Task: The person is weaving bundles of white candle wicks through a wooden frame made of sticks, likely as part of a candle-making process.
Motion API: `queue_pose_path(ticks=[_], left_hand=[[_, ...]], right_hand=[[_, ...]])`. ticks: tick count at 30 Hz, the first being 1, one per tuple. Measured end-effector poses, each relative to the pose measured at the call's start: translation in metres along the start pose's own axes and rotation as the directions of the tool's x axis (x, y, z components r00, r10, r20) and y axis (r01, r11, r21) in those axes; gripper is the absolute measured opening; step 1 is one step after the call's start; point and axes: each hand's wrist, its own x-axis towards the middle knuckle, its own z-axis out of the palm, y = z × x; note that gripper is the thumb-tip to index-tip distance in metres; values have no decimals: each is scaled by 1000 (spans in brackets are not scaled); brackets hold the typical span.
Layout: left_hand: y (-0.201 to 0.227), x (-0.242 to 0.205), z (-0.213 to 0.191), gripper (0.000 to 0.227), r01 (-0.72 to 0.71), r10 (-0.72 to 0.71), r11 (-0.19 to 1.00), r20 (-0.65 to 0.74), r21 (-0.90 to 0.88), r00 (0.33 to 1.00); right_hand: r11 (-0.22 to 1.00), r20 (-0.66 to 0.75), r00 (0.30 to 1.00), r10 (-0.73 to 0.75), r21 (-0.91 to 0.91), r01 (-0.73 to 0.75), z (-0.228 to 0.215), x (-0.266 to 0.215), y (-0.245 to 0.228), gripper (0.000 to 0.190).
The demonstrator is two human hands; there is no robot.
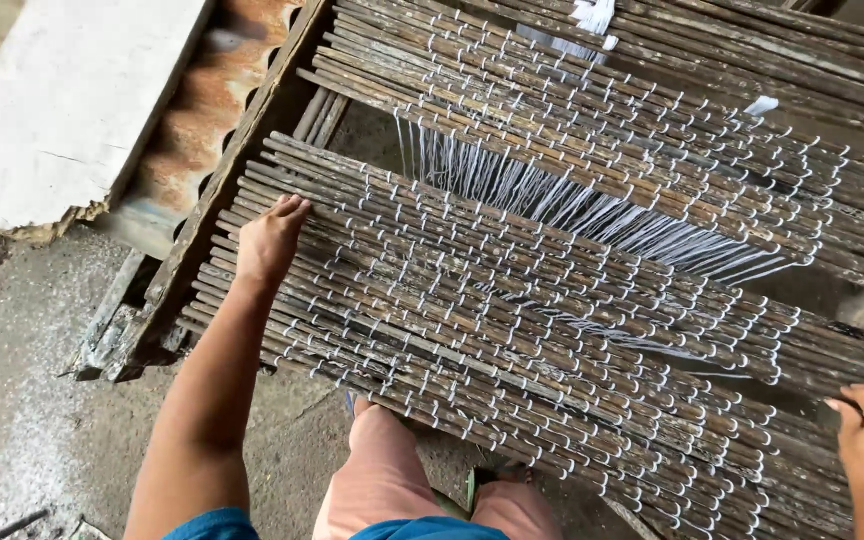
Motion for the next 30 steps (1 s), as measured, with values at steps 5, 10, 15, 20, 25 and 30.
queue_pose_path(ticks=[5, 10, 15, 20, 25, 30], left_hand=[[-3, -2, 1, 43, -43, 43, 999, -3, -8, 999], [-7, 9, 10, 37, -21, 21, 994, -7, -104, 1000], [-9, 26, 31, 34, 4, -4, 999, -16, -48, 1000], [-6, 32, 22, 31, 8, -10, 999, 64, 36, 998], [-13, 18, 9, 26, -168, 146, 965, 120, 199, 982], [-28, 27, 19, 36, -200, 146, 955, 237, 221, 961]], right_hand=[[998, 87, 995, 39, -56, -34, -25, 2, -21, 23], [987, 71, 997, 34, -156, -23, -15, 3, -14, 23], [987, 105, 991, 81, -143, -66, -25, 10, -27, 23], [975, 169, 971, 168, -176, -138, -39, 6, -34, 23], [991, 73, 995, 61, -126, -51, -30, 3, -27, 19], [978, 151, 978, 143, -172, -116, -31, 4, -27, 23]])
